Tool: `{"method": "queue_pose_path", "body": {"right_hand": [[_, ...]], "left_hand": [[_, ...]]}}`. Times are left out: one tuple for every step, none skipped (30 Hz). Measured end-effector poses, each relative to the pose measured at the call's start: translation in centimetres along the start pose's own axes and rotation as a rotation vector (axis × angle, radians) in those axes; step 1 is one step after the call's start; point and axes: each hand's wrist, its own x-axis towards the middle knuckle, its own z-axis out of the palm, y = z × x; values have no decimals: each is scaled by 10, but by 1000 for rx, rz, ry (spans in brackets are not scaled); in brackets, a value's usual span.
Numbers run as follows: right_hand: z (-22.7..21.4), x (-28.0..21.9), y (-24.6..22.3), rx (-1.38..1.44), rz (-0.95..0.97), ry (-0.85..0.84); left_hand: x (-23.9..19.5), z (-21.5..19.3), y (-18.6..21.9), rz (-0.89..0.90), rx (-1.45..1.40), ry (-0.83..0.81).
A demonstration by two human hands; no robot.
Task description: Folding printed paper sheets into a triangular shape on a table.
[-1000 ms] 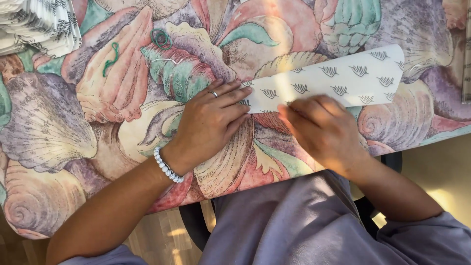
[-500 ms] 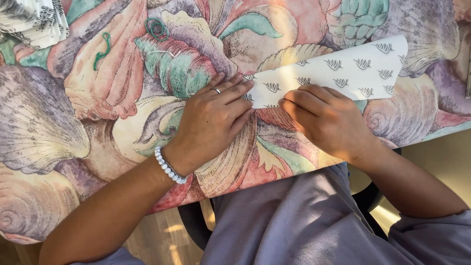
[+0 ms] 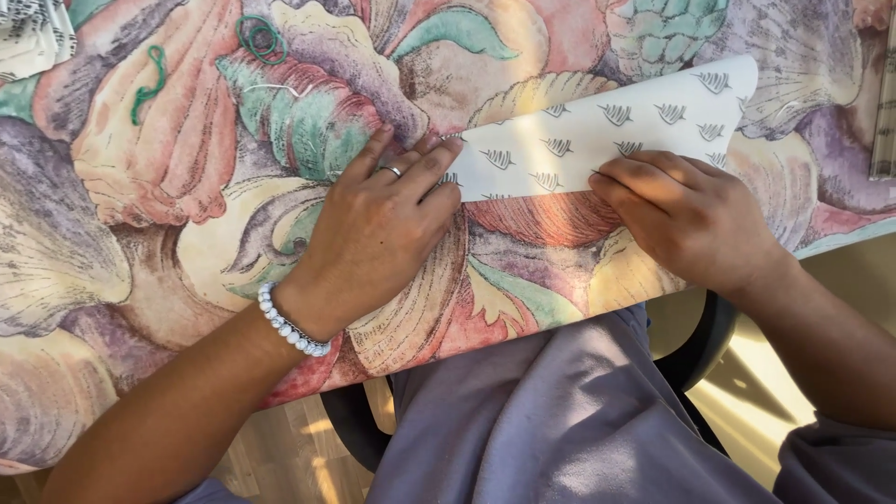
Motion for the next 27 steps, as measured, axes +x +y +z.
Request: {"method": "queue_pose_path", "body": {"right_hand": [[-1,-1,1,2,4,-1],[-1,-2,1,-11,1,6],[-2,-2,2,-25,-1,12],[-1,-3,2,-28,6,12],[-1,-3,1,-9,17,26],[0,-4,1,11,25,39],[-1,-3,1,9,30,38],[0,-2,0,22,25,36],[0,-1,0,35,21,34],[0,-1,0,35,22,34],[-1,-1,-1,41,26,29],[-1,0,0,49,26,24],[-1,-1,0,49,23,25],[-1,-1,0,51,29,23],[-1,-1,1,52,35,21],[-2,-3,2,49,34,23],[-2,-4,4,80,45,10],[-2,-6,5,112,56,-4],[-2,-13,8,111,56,-4],[-1,-20,10,108,76,-7],[0,-27,13,106,96,-10],[-3,-28,13,108,93,-11],[-6,-29,13,91,92,-17],[-8,-30,13,74,94,-21],[-7,-32,14,75,94,-21],[-5,-34,14,88,102,-11],[-4,-36,14,101,109,-1]], "left_hand": [[0,0,2,2,-2,-4],[1,0,3,-8,12,9],[2,-1,4,-19,26,21],[2,0,4,-12,25,20],[2,0,5,4,33,8],[1,0,5,16,41,-3],[3,0,8,20,40,-3],[3,-1,11,42,90,-9],[3,-2,14,63,140,-15],[3,1,16,64,140,-16],[2,3,18,74,118,-54],[1,5,21,81,97,-91],[1,7,21,79,98,-91],[0,10,21,101,184,-83],[-1,12,22,123,270,-76],[0,11,22,124,273,-73],[1,11,21,122,267,-63],[1,11,21,118,260,-54],[2,12,21,118,260,-52],[2,14,20,108,250,-18],[3,15,20,98,239,17],[3,14,20,95,238,17],[3,13,20,99,238,14],[3,12,20,107,239,11],[4,12,20,106,239,11],[4,11,20,103,242,15],[5,11,20,100,246,19]]}}
